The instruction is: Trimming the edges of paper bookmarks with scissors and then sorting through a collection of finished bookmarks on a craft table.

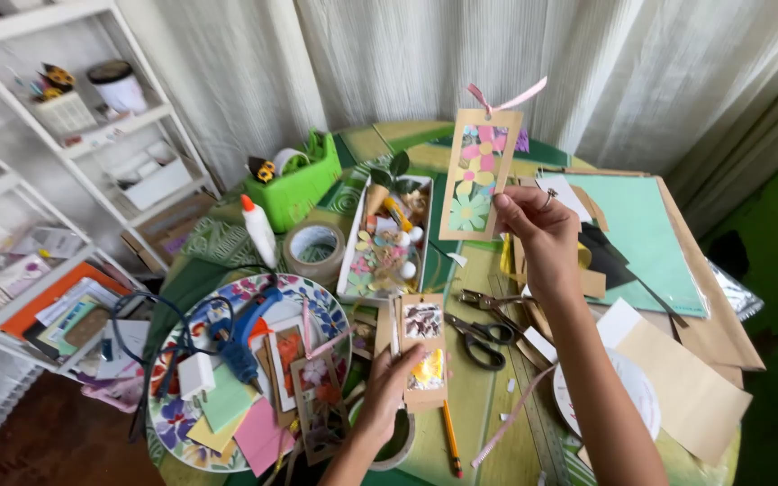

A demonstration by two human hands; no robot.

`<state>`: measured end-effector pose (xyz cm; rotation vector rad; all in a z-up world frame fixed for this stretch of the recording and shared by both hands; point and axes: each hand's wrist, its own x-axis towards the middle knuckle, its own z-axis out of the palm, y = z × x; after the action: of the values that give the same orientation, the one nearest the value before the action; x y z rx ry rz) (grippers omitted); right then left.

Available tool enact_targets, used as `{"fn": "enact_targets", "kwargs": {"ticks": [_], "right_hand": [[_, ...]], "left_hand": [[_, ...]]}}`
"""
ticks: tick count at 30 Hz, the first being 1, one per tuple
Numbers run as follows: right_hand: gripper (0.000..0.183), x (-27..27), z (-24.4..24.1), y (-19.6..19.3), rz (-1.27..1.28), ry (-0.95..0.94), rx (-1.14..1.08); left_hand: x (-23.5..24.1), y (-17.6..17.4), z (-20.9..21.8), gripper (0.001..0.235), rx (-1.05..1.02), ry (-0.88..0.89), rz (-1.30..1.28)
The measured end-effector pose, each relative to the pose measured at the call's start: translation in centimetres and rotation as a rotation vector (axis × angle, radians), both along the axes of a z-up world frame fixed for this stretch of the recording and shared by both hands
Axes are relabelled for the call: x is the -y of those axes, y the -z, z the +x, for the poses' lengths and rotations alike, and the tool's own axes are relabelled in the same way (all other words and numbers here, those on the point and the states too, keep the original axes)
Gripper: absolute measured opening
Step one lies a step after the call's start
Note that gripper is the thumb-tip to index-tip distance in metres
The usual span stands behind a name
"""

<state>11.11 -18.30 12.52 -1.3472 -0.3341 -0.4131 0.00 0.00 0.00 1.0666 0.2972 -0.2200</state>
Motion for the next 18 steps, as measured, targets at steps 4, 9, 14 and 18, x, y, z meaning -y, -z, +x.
{"fn": "enact_targets", "kwargs": {"ticks": [4,9,14,18], "right_hand": [[0.010,-0.6,-0.9,-0.7,0.045,-0.018,0.043],[0.009,-0.6,-1.9,-1.4,0.000,-0.011,0.133],[0.010,-0.3,-2.3,-2.1,-0.001,-0.004,0.109],[0.013,-0.7,-2.8,-2.3,-0.016,-0.026,-0.001]], "left_hand": [[-0.5,-1.2,0.0,0.033,0.150,0.107,-0.098],[-0.9,-1.6,0.4,0.040,-0.016,0.069,-0.148],[-1.7,1.3,1.7,0.044,0.178,0.069,-0.200],[-2.1,-0.3,1.8,0.039,0.294,0.039,-0.126]]}}
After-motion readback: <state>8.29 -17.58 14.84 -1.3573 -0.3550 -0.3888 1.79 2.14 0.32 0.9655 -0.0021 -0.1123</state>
